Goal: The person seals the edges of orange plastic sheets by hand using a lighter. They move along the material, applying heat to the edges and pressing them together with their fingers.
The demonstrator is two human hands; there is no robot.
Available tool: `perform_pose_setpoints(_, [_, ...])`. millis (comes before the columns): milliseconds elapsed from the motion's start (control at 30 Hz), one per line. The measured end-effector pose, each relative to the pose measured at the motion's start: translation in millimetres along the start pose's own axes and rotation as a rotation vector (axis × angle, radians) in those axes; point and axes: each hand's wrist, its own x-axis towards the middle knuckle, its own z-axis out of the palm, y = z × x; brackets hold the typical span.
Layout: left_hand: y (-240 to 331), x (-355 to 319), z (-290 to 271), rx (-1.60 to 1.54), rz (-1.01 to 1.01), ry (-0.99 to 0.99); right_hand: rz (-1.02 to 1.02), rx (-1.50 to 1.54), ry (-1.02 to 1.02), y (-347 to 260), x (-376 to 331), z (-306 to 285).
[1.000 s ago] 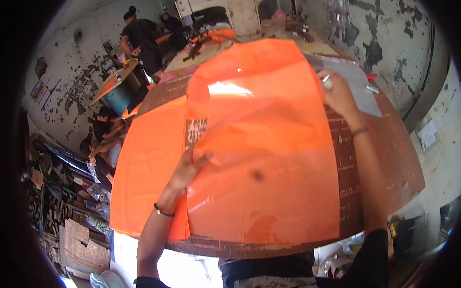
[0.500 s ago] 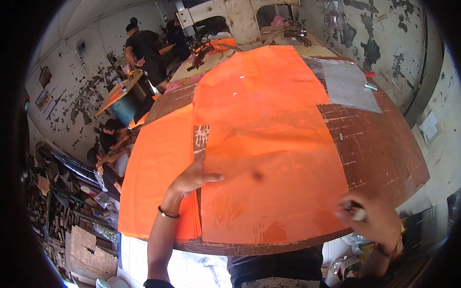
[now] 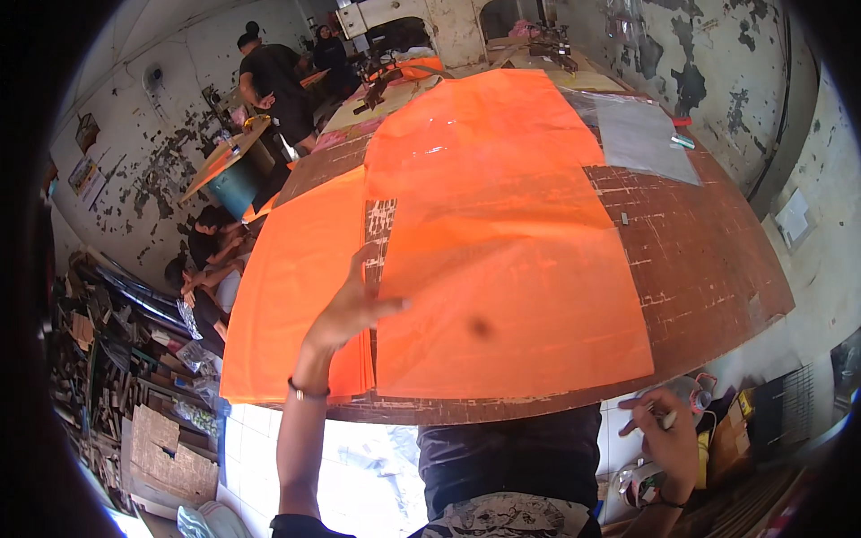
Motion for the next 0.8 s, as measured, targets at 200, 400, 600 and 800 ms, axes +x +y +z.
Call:
perform_pose_setpoints(200, [-25.9,-83.9,62.2,-0.1,0.141,0.157,-0.337,-0.56,-0.556,-49.7,6.7,-4.1])
perform_pose_setpoints(400, [-32.3,-104.2,110.8,-0.414,0.075,0.404,-0.573,-0.676,-0.029,-158.7,47.4,57.3])
perform_pose_setpoints(600, [-47.5,-146.6,159.3,-0.547,0.045,0.61,-0.493,-0.78,-1.189,-141.6,63.4,69.5])
perform_pose_setpoints(800, [-86.0,-148.9,172.5,-0.491,0.101,0.683,-0.025,-0.555,-0.941,-34.9,50.7,26.6])
